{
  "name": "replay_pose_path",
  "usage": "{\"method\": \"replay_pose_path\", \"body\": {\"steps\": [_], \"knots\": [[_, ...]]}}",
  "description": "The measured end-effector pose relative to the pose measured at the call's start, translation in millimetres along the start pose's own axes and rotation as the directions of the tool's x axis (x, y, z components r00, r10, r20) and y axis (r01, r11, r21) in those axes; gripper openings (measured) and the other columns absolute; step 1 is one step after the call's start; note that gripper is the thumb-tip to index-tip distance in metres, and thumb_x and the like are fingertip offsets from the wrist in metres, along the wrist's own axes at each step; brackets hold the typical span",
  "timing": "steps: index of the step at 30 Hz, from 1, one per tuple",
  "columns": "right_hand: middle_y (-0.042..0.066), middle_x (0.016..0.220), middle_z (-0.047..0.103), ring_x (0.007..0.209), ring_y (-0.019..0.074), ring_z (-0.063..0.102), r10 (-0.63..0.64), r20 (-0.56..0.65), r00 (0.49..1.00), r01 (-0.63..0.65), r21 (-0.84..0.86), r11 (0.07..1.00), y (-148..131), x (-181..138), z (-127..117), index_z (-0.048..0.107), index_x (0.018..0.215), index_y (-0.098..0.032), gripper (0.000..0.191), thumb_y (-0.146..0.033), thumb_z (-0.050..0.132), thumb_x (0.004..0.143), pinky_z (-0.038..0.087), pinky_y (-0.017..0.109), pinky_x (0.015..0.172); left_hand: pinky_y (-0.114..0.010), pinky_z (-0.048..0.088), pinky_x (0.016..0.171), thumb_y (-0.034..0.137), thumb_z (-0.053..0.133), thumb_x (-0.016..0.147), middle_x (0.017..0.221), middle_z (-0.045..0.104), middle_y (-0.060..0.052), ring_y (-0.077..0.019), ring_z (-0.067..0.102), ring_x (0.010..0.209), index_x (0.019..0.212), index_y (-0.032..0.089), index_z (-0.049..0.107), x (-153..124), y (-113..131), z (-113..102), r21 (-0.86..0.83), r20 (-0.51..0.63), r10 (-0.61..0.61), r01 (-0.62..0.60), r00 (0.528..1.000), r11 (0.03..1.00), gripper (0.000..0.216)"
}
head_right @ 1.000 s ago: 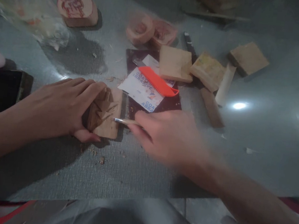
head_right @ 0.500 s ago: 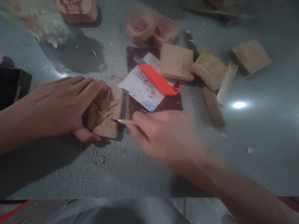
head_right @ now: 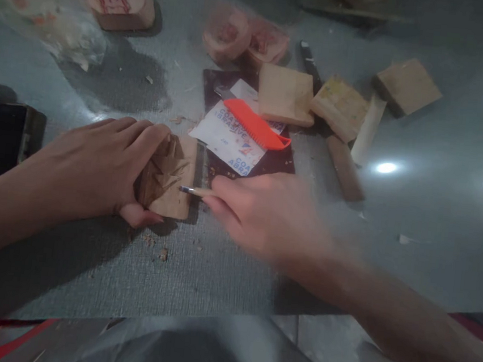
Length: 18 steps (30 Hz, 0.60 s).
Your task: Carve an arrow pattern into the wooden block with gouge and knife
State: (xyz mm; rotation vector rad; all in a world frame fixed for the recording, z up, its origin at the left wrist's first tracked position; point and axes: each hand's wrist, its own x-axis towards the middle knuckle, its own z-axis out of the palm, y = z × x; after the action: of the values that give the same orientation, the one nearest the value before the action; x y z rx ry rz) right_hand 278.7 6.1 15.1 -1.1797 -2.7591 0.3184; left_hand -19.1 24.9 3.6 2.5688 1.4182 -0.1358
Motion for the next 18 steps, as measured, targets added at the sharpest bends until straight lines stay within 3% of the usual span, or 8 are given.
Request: {"method": "replay_pose_path", "body": {"steps": [5,14,18], "knots": [[-0.002,0.066,0.061,0.059,0.0156,0.051,0.031,0.062,0.998,-0.035,0.061,0.998,-0.8,0.7,1.6,0.072,0.091,-0.023,0.044,-0.044,0.052,0.125,0.024,0.035,0.062,-0.062,0.062,0.100,0.094,0.078,0.079,0.121,0.077,-0.019,-0.0509,0.079,0.112,0.125,0.023,0.067,0.8,3.2,-1.7,0.028,0.011,-0.015,0.015,1.000,0.999,0.085],[-0.003,0.065,0.061,0.057,0.0149,0.050,-0.031,0.012,0.999,0.031,0.024,0.999,-1.8,-0.8,5.6,0.071,0.090,-0.022,0.045,-0.041,0.052,0.126,0.023,0.035,0.060,-0.059,0.063,0.100,0.111,0.080,0.064,0.122,0.077,-0.019,-0.0494,0.079,0.111,0.127,0.023,0.063,2.5,3.7,-2.9,0.095,0.045,-0.011,0.006,0.999,0.995,0.109],[-0.002,0.065,0.063,0.058,0.0154,0.052,-0.044,0.015,0.999,0.044,-0.003,0.999,1.3,0.1,5.4,0.072,0.091,-0.022,0.047,-0.043,0.050,0.127,0.023,0.035,0.060,-0.059,0.062,0.103,0.105,0.077,0.076,0.126,0.076,-0.020,-0.0489,0.078,0.115,0.132,0.019,0.062,-0.7,5.8,-7.2,0.100,0.065,0.003,-0.009,0.998,0.995,0.103]]}}
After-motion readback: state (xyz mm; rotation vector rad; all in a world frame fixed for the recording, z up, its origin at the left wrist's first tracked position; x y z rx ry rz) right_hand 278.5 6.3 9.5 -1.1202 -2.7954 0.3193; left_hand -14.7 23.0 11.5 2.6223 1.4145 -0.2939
